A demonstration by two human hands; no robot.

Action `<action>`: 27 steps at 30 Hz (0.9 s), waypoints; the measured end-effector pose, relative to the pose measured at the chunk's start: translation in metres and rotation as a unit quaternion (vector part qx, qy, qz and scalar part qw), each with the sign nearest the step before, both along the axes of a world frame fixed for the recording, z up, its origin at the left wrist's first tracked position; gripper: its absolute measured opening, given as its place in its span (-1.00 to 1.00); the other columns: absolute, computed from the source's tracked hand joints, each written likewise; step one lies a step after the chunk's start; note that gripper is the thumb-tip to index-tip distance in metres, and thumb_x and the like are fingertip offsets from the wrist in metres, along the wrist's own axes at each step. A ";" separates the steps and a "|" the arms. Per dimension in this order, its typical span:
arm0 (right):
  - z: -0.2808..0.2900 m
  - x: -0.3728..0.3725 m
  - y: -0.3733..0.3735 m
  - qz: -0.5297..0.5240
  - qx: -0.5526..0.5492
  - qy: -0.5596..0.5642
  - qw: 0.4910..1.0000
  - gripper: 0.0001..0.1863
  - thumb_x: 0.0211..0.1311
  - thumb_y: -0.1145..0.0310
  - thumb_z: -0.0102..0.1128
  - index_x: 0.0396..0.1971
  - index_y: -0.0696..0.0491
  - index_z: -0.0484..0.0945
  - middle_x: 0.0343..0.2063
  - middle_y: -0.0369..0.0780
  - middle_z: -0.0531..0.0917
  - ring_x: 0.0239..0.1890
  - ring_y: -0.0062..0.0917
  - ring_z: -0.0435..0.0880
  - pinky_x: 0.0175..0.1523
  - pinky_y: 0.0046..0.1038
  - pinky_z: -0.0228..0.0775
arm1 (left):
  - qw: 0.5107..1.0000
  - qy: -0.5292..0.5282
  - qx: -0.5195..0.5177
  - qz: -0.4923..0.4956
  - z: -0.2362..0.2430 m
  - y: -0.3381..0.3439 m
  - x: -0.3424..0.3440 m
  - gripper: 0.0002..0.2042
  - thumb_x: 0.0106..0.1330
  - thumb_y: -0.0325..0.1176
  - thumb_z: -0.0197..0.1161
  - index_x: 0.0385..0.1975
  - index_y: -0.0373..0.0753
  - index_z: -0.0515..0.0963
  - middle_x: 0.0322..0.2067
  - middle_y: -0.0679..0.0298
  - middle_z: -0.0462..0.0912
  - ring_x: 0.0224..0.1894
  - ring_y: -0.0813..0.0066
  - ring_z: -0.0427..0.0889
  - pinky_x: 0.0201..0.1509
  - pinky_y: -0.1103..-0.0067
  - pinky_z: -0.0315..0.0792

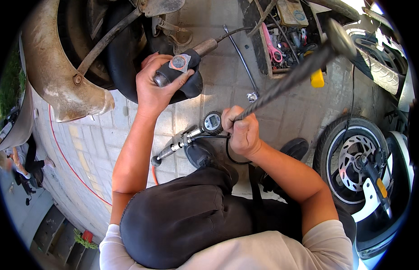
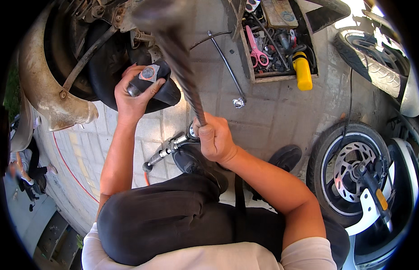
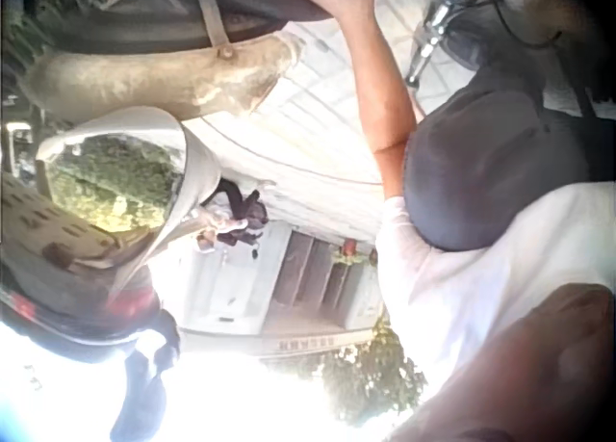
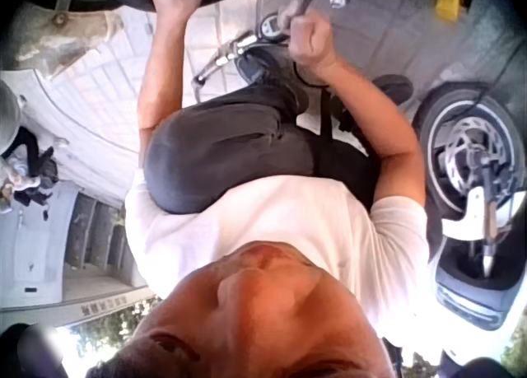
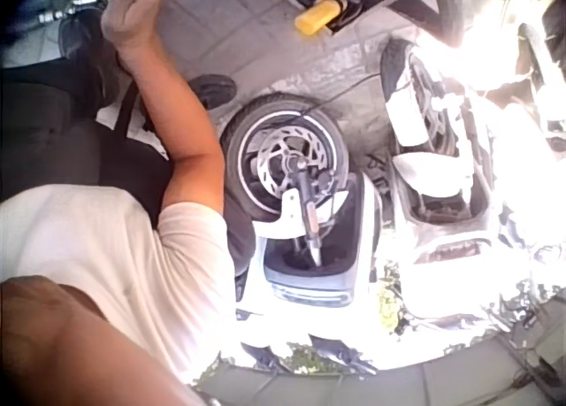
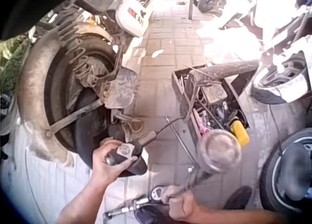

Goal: The person applies a patch to a motorcycle inner tube and uses a handheld electric tool to heat and seal it. They then use a manual air pump to inflate the tube and check the pressure with a gauge.

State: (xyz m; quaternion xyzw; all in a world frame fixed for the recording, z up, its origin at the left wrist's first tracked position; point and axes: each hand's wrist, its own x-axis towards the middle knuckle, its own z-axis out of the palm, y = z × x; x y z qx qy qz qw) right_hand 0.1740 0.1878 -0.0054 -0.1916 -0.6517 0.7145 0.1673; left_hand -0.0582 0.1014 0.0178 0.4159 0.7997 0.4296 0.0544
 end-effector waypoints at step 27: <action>-0.023 -0.010 0.009 0.037 0.061 -0.130 0.989 -0.50 0.50 0.10 -0.12 -0.57 0.20 0.38 -0.74 -0.08 0.34 -0.69 -0.27 0.32 -0.51 -0.31 0.23 | 0.999 -0.037 -0.009 0.014 0.003 -0.001 -0.001 -0.69 -0.10 -0.47 0.57 -0.36 -0.31 0.59 -0.33 0.24 0.67 -0.16 0.28 0.57 0.26 0.36 0.28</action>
